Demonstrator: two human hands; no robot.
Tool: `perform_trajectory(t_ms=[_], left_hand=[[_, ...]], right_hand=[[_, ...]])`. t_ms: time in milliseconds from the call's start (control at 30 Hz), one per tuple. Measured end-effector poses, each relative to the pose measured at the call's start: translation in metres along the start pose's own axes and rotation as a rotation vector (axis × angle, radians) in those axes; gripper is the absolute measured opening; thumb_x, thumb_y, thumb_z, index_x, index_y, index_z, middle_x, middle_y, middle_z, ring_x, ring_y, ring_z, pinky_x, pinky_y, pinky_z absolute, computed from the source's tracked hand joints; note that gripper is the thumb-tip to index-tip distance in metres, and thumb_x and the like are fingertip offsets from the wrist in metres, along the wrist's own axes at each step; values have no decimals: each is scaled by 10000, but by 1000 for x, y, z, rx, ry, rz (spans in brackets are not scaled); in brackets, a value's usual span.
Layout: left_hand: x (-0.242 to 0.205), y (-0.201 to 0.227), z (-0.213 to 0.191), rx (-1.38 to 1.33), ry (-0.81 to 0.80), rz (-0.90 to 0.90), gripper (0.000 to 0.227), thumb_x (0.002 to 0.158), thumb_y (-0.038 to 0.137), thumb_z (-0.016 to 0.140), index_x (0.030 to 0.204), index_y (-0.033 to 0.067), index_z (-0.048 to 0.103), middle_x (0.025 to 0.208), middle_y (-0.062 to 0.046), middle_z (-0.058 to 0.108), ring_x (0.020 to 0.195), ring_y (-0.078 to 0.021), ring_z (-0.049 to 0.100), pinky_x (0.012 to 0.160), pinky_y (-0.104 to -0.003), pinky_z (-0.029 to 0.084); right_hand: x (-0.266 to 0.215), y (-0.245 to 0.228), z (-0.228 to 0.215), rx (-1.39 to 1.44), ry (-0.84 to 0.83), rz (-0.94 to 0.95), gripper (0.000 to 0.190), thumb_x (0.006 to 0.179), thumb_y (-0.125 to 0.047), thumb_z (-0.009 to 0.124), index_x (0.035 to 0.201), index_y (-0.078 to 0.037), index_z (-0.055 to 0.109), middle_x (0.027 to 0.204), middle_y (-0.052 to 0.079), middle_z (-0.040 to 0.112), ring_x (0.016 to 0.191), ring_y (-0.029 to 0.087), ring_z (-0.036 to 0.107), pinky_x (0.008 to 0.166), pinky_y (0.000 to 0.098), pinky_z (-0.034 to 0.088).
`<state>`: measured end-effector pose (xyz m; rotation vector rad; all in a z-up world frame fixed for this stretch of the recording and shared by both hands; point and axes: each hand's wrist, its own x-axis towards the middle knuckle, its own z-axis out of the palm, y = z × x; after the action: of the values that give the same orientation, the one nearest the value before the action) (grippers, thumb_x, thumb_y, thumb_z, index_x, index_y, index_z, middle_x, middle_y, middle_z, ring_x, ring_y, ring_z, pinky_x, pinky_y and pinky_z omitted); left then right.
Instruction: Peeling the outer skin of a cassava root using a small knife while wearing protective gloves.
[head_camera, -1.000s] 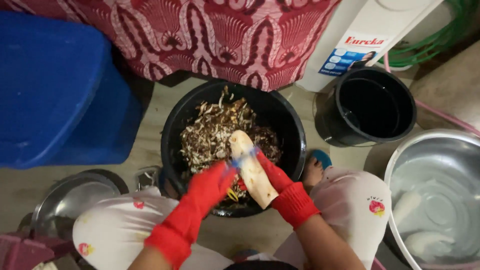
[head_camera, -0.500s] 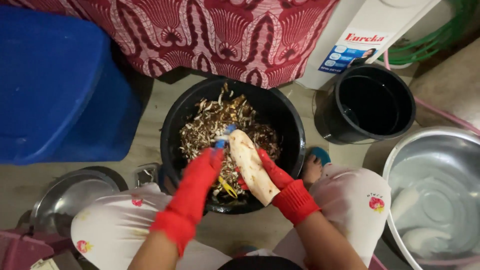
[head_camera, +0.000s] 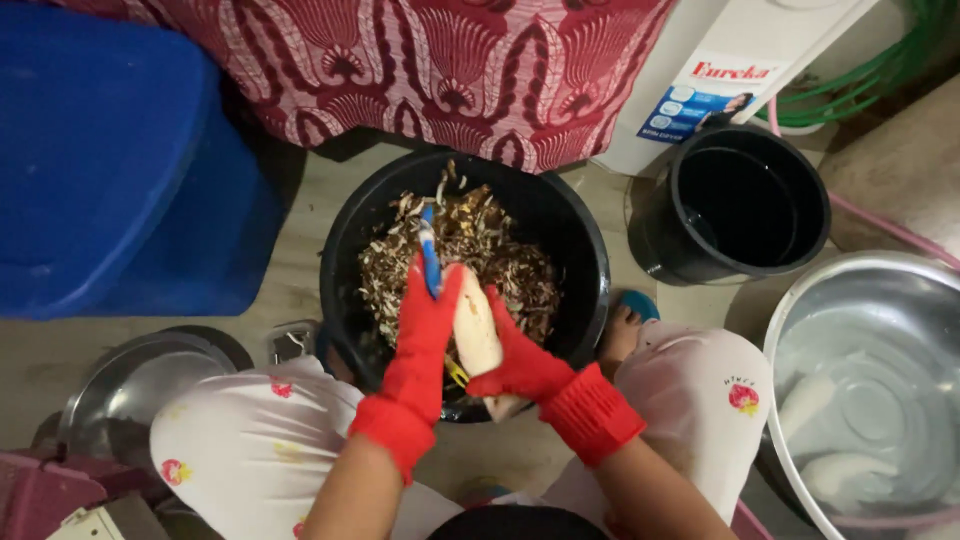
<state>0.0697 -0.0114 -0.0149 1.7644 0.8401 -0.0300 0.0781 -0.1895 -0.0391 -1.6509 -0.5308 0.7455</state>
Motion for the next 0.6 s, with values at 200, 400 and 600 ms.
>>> perform_trajectory(t_ms=[200, 400, 600], left_hand=[[98, -76, -4, 213, 164, -12, 875, 873, 729, 628, 1584, 287, 376, 1269, -214, 693, 1186, -375, 676, 960, -490, 575], [-13, -7, 4, 52, 57, -51, 893, 800, 768, 659, 1554, 353, 423, 1307, -169, 691, 1206, -345, 666, 1014, -478, 562], [60, -50, -2, -211, 274, 65, 691, 931, 685, 607, 1459, 243, 553, 1262, -195, 687, 1196, -363, 659, 1004, -481, 521]], right_hand=[[-8, -68, 12, 616, -16, 251, 1250, 527, 49, 924, 1584, -304, 356, 1258, 251, 660, 1036, 412, 712, 872, 531, 609], [-7, -63, 9, 718, 29, 253, 1088, 582, -29, 908, 1543, -226, 436, 1172, 230, 700, 905, 376, 729, 735, 537, 610], [-9, 20, -1, 999, -316, 384, 693, 731, -207, 769, 1353, -7, 537, 859, 409, 654, 811, 546, 706, 708, 629, 583]])
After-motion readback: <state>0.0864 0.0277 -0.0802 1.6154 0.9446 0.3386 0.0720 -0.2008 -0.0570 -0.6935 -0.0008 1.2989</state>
